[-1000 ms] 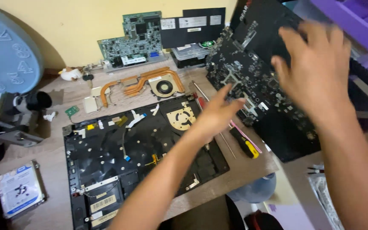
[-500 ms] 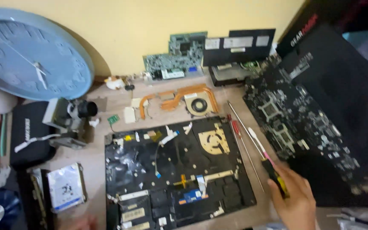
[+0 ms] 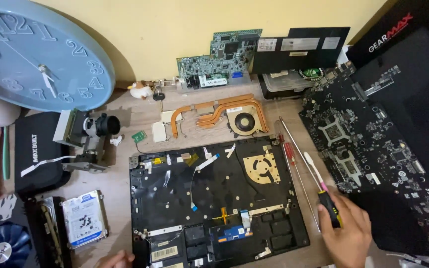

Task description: The person uses a screwdriver to remove screws from a laptop motherboard and lifts it out of the chassis. They then detach a ribbon cable and place the motherboard aside before picking up the laptop's cooling fan and heat sink assembly.

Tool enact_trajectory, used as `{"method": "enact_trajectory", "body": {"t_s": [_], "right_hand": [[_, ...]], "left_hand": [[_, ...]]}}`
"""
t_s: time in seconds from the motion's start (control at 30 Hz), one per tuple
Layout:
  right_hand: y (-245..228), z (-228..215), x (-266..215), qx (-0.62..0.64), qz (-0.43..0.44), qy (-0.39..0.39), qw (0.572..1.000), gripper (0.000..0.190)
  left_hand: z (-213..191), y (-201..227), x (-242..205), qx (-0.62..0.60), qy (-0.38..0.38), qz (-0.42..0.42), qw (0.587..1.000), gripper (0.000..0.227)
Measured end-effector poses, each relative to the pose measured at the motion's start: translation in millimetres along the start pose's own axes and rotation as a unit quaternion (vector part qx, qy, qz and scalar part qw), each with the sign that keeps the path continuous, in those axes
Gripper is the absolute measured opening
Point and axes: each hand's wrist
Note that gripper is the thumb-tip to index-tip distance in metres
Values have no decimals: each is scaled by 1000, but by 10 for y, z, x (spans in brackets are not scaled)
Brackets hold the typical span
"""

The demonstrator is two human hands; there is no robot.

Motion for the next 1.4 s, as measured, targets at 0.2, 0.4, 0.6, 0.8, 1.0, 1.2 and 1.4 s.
{"method": "enact_trajectory", "body": {"t_s": [0.2, 0.4, 0.6, 0.8, 1.0, 1.2, 1.4], "right_hand": [[-19, -53, 11, 7, 9, -14, 1000, 37], [47, -67, 1, -11, 31, -58, 998, 40], [25, -71, 2, -1, 49, -59, 997, 41], [6, -46, 5, 6, 55, -28, 998, 37], [4, -62, 21, 14, 42, -34, 998, 40], [-34, -95, 49, 14, 70, -58, 996, 41], [34, -35, -8, 0, 106, -81, 991, 42]], "left_hand": [[3334, 142, -3268, 432, 204, 665, 574, 27], [4543, 968, -2828, 529, 11, 702, 476, 42], [5202, 1746, -1500, 707, -17, 612, 354, 71], [5360, 1779, -1678, 807, 66, 500, 307, 76], [5309, 1928, -1413, 742, 22, 652, 157, 80], [5370, 1855, -1766, 626, 66, 774, 70, 70], [5323, 1565, -2474, 517, 38, 855, 7, 55]]}}
Point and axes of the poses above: each hand's wrist, its own x-axis towards the middle knuckle, its own z-axis out of the palm, y = z × x, and after that the axes turned 2 degrees about -z, right-handed
